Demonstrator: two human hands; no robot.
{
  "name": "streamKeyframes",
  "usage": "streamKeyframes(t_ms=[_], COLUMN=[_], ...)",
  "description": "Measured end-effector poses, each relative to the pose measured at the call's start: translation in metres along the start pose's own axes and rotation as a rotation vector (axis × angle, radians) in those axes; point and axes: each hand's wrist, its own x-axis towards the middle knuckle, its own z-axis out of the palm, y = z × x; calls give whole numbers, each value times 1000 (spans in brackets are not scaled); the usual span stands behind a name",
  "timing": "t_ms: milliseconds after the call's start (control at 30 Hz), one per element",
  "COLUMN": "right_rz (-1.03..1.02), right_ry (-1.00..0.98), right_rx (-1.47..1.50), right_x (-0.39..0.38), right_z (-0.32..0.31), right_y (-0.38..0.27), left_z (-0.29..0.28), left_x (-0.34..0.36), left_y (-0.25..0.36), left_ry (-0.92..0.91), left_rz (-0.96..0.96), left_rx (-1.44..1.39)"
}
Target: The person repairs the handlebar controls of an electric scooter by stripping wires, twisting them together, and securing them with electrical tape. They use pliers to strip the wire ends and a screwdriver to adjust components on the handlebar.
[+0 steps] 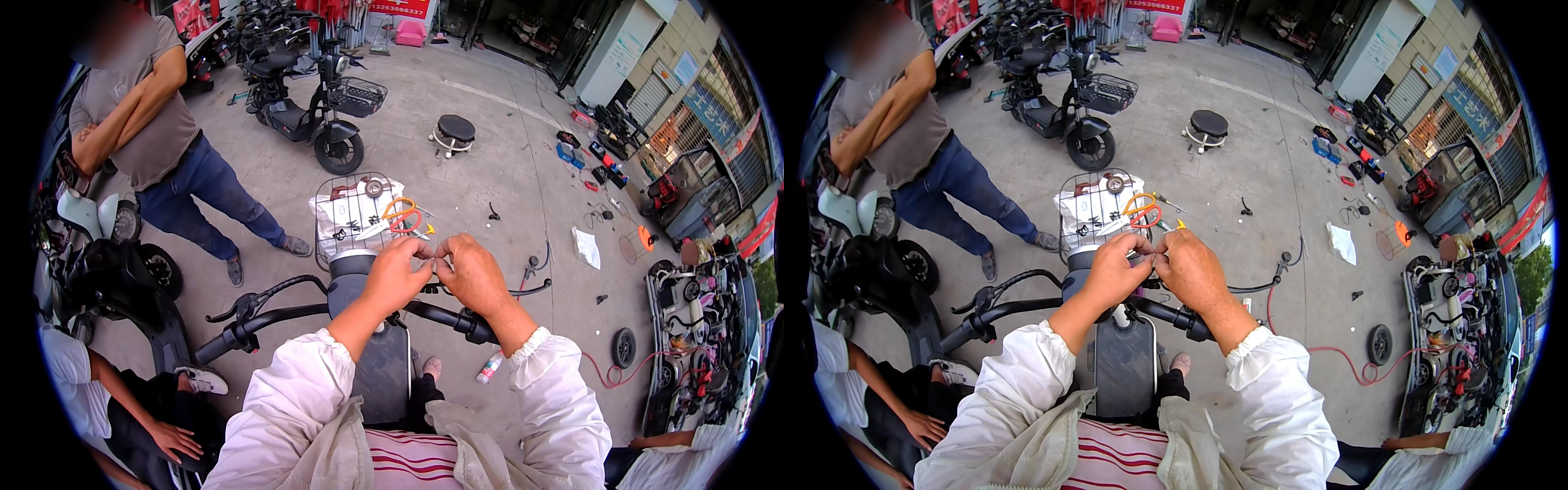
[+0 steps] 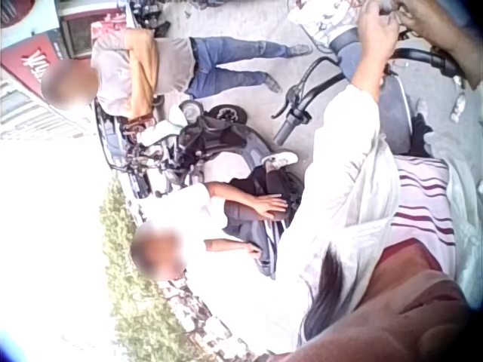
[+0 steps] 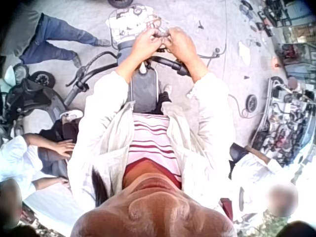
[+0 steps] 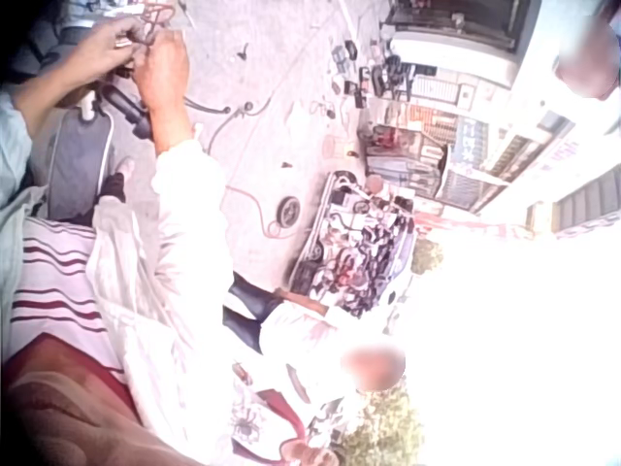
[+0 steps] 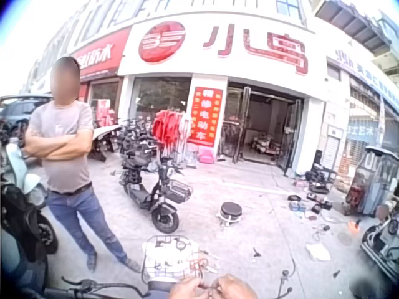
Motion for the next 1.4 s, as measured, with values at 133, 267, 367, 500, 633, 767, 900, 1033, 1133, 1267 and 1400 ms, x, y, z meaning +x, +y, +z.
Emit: streamKeyframes(t_ms=[133,267,367,500,633,767,900,1033,1133,1267,1400], right_rz=[-17,-29,-45,-68,-45,-14,22,54,84,114,153], right_ry=[16,33,46,26,-1,-1,7,20,1,1,-27], right_rx=[-25,-57,-83,-93,-90,-64,-59,1,-13,-4,17], right_x=[0,-1,-3,-2,-2,-2,-2,-4,-2,-1,1], right_z=[1,2,3,3,2,0,1,2,-1,-2,-10], right_y=[2,0,0,5,4,2,3,9,9,9,4], left_z=[-7,-11,-13,-12,-9,-6,-5,-4,1,3,7], left_x=[4,7,9,11,9,8,7,6,8,10,9], left_y=[-2,-2,3,2,3,0,1,10,9,10,10], left_ry=[-40,-88,-113,-116,-107,-57,-22,-23,1,22,53], left_rz=[139,103,113,145,156,201,247,277,281,282,289], left_rx=[100,54,96,139,167,190,210,278,319,362,371])
